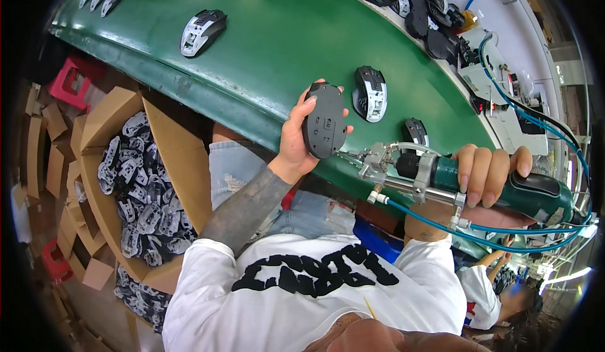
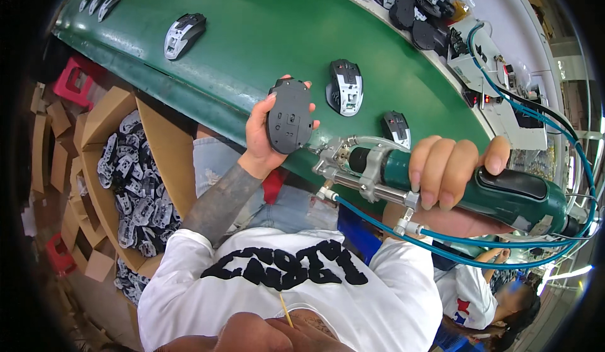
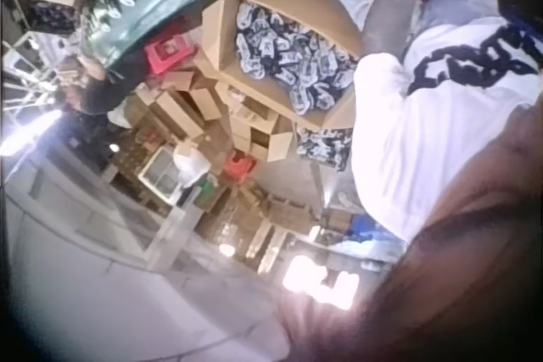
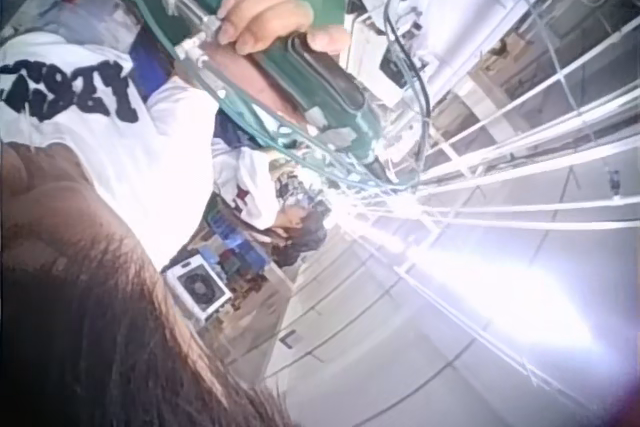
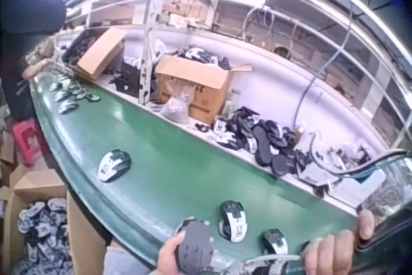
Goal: Assembling computer mice shells on a conveyor belt using a pneumatic screwdriver.
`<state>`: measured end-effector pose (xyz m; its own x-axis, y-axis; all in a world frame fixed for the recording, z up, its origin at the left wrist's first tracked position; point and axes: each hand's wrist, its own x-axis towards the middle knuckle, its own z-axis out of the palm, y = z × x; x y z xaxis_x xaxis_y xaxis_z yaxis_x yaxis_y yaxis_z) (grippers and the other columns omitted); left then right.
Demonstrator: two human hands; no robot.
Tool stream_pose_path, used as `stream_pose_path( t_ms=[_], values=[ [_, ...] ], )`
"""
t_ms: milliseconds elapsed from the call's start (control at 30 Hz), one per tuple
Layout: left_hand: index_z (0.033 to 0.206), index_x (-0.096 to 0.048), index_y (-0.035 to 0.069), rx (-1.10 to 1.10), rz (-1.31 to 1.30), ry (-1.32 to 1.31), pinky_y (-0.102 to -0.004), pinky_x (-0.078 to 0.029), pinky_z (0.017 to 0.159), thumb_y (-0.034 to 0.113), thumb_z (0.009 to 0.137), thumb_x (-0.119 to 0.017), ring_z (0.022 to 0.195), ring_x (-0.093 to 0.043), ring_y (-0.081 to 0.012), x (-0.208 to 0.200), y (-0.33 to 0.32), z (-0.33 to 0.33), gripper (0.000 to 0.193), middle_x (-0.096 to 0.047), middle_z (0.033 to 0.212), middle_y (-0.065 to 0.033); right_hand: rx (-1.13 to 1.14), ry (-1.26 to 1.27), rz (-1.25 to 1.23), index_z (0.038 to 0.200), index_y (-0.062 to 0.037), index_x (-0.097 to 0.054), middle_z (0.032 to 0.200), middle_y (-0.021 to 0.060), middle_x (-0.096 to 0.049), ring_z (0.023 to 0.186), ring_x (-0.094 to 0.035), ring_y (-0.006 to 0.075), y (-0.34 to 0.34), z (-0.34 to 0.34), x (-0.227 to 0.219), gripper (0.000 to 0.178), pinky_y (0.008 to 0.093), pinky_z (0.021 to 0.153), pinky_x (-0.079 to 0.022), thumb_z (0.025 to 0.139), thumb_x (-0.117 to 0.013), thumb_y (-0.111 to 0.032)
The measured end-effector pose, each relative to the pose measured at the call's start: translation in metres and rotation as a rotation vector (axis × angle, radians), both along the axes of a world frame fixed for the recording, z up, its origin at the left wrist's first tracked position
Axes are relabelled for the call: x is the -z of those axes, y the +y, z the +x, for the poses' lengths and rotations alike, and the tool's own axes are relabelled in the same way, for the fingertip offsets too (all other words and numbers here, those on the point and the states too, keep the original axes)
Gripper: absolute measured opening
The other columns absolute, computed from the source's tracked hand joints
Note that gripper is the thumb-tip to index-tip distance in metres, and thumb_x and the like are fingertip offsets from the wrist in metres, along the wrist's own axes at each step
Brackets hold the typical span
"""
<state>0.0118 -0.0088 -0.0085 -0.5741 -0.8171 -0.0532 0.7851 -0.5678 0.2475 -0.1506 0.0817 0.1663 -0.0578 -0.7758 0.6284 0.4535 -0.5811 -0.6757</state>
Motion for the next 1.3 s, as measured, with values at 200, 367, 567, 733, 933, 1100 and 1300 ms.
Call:
stream_pose_path(
  t_ms=[200, 367, 567, 733, 933, 1100, 1300],
  values=[
    [0.13, -0.039, 0.012, 0.029, 0.023, 0.006, -0.0454, -0.054, 0.078, 0.029, 0.089, -0.05, 0.097, -0.057, -0.0256, -0.001, -0.003, -0.003, 0.045, -0.048, 0.123, -0.0136, 0.046, -0.001, 0.033, 0.102, -0.0122, -0.045, 0.059, 0.0033, -0.051, 0.047, -0.049, 0.0174, -0.004, 0.004, 0.003, 0.055, 0.0326, 0.053, -0.039, 0.081, -0.055, -0.062],
    [0.13, -0.039, 0.011, -0.009, 0.013, -0.032, -0.0444, -0.055, 0.078, 0.029, 0.091, -0.049, 0.099, -0.058, -0.0265, 0.005, -0.006, 0.001, 0.044, -0.05, 0.12, -0.0129, 0.021, 0.038, 0.08, 0.098, -0.0116, -0.046, 0.059, 0.0063, -0.051, 0.048, -0.049, 0.0212, -0.009, 0.012, 0.004, 0.061, 0.0364, 0.056, -0.039, 0.08, -0.046, -0.07],
    [0.131, -0.039, 0.014, -0.043, 0.075, -0.011, -0.046, -0.054, 0.078, 0.029, 0.093, -0.047, 0.098, -0.059, -0.0275, 0.005, -0.001, 0.003, 0.042, -0.051, 0.12, -0.0117, -0.005, -0.003, -0.028, 0.106, -0.0105, -0.044, 0.063, 0.0037, -0.053, 0.052, -0.051, 0.018, -0.007, 0.002, 0.003, 0.057, 0.0349, 0.056, -0.04, 0.08, -0.06, -0.059],
    [0.132, -0.039, 0.015, 0.001, 0.044, 0.017, -0.0478, -0.054, 0.079, 0.03, 0.093, -0.046, 0.1, -0.058, -0.0266, 0.005, 0.0, -0.004, 0.042, -0.051, 0.12, -0.0107, 0.021, -0.099, -0.284, 0.109, -0.0059, -0.044, 0.068, -0.0003, -0.056, 0.059, -0.057, 0.0126, 0.009, -0.027, -0.025, 0.045, 0.0272, 0.062, -0.045, 0.085, -0.066, -0.037],
    [0.131, -0.04, 0.015, -0.009, 0.029, -0.013, -0.0476, -0.053, 0.081, 0.03, 0.092, -0.046, 0.101, -0.057, -0.0273, 0.004, -0.002, -0.001, 0.042, -0.051, 0.12, -0.0109, -0.066, 0.008, -0.087, 0.105, -0.0121, -0.046, 0.06, -0.0004, -0.054, 0.049, -0.054, 0.0132, -0.011, 0.011, -0.008, 0.046, 0.0288, 0.052, -0.044, 0.087, -0.056, -0.053],
    [0.13, -0.041, 0.014, -0.007, 0.018, -0.012, -0.048, -0.053, 0.081, 0.031, 0.091, -0.049, 0.101, -0.057, -0.0276, 0.003, -0.002, -0.001, 0.043, -0.05, 0.119, -0.011, -0.02, -0.021, -0.025, 0.104, -0.0137, -0.045, 0.059, 0.0007, -0.054, 0.046, -0.053, 0.0143, -0.014, 0.025, -0.005, 0.047, 0.0293, 0.051, -0.043, 0.086, -0.055, -0.056],
    [0.129, -0.04, 0.013, 0.006, 0.02, 0.012, -0.0475, -0.054, 0.08, 0.031, 0.091, -0.049, 0.101, -0.058, -0.0276, 0.004, -0.002, -0.003, 0.043, -0.051, 0.119, -0.0116, -0.009, -0.029, -0.041, 0.104, -0.0133, -0.044, 0.059, 0.0009, -0.054, 0.046, -0.052, 0.0148, -0.016, 0.02, -0.003, 0.048, 0.0299, 0.051, -0.043, 0.086, -0.054, -0.057]
  ],
)
